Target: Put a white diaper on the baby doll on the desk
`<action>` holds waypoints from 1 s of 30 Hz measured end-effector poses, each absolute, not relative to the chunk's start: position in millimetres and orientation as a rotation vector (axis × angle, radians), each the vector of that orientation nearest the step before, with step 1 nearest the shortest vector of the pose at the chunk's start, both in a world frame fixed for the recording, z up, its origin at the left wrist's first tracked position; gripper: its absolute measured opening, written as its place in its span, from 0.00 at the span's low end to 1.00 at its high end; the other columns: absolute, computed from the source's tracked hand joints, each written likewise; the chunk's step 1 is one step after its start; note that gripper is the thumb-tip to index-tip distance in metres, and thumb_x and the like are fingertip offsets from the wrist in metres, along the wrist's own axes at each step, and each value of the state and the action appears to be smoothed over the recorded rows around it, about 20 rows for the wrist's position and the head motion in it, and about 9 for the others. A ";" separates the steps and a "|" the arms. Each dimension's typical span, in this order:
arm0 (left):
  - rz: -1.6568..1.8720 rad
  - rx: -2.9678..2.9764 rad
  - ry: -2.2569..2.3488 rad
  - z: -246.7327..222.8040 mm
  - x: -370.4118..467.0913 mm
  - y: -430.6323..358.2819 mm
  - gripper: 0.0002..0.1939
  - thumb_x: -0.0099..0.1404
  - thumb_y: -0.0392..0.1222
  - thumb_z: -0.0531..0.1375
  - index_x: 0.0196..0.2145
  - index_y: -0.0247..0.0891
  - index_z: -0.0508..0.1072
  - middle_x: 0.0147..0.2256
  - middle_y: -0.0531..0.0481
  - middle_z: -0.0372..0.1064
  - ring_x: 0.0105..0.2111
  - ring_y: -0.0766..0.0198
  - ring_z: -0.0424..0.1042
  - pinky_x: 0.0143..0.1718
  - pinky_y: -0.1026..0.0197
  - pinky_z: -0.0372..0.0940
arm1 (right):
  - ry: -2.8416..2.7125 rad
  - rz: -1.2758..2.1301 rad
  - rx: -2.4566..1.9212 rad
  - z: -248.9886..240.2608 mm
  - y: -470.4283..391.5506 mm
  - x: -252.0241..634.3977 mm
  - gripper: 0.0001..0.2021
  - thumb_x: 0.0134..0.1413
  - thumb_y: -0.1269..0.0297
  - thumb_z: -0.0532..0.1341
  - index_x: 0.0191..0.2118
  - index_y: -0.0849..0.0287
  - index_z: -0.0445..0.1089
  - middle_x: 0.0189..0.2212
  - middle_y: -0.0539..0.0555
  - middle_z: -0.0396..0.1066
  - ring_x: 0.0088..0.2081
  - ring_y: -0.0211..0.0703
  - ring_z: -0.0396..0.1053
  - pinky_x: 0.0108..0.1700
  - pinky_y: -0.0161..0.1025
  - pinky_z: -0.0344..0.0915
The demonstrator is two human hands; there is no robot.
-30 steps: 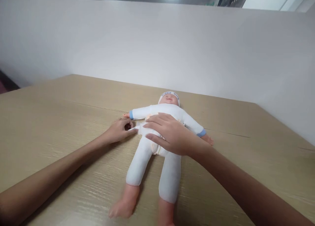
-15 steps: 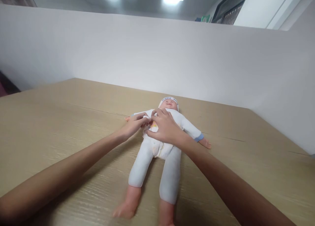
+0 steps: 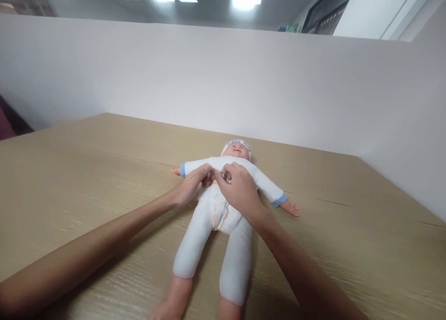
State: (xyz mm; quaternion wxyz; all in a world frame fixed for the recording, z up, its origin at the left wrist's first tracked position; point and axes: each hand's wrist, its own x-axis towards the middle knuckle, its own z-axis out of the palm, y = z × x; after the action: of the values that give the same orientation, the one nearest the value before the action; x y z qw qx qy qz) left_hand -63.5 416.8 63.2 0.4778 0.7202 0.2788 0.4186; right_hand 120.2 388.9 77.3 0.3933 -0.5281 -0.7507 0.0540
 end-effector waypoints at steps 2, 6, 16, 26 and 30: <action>1.074 1.740 0.709 55.3 -65.6 420.1 0.23 0.81 0.61 0.49 0.34 0.42 0.63 0.31 0.54 0.61 0.33 0.61 0.61 0.40 0.55 0.59 | -1.907 0.190 -1.356 78.7 391.1 122.6 0.18 0.68 0.58 0.58 0.26 0.52 0.54 0.26 0.48 0.62 0.32 0.44 0.61 0.37 0.43 0.54; 1.106 1.737 0.935 40.9 -70.4 424.9 0.19 0.74 0.60 0.62 0.48 0.42 0.68 0.39 0.52 0.66 0.38 0.61 0.66 0.41 0.58 0.61 | -1.926 0.354 -1.377 85.9 390.3 129.3 0.18 0.69 0.55 0.58 0.27 0.53 0.59 0.28 0.48 0.67 0.33 0.43 0.63 0.38 0.43 0.57; 0.964 1.534 0.789 40.9 -67.3 439.2 0.27 0.66 0.69 0.65 0.38 0.41 0.66 0.30 0.57 0.60 0.28 0.66 0.58 0.30 0.61 0.55 | -1.957 0.479 -1.392 96.1 393.3 144.4 0.15 0.65 0.50 0.64 0.32 0.53 0.67 0.28 0.46 0.68 0.31 0.42 0.63 0.35 0.41 0.58; 1.204 1.831 1.089 63.0 -78.9 369.6 0.15 0.77 0.53 0.59 0.54 0.42 0.69 0.52 0.46 0.71 0.43 0.58 0.68 0.47 0.55 0.63 | -1.955 0.180 -1.072 98.0 309.7 137.6 0.11 0.69 0.72 0.53 0.43 0.52 0.71 0.43 0.56 0.75 0.48 0.51 0.75 0.52 0.48 0.70; 0.767 2.293 0.757 81.2 -97.2 316.8 0.11 0.81 0.50 0.55 0.45 0.45 0.74 0.43 0.51 0.77 0.44 0.56 0.70 0.51 0.52 0.60 | -2.213 0.496 -1.052 85.7 242.5 146.5 0.10 0.70 0.71 0.57 0.49 0.49 0.71 0.42 0.52 0.77 0.44 0.47 0.76 0.47 0.43 0.73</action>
State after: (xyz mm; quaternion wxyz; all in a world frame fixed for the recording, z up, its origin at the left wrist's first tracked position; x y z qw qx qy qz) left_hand -97.2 316.8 81.2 0.2994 0.8634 0.2853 0.2890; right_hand 146.5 242.5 85.7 0.3152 -0.3993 -0.8402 0.1881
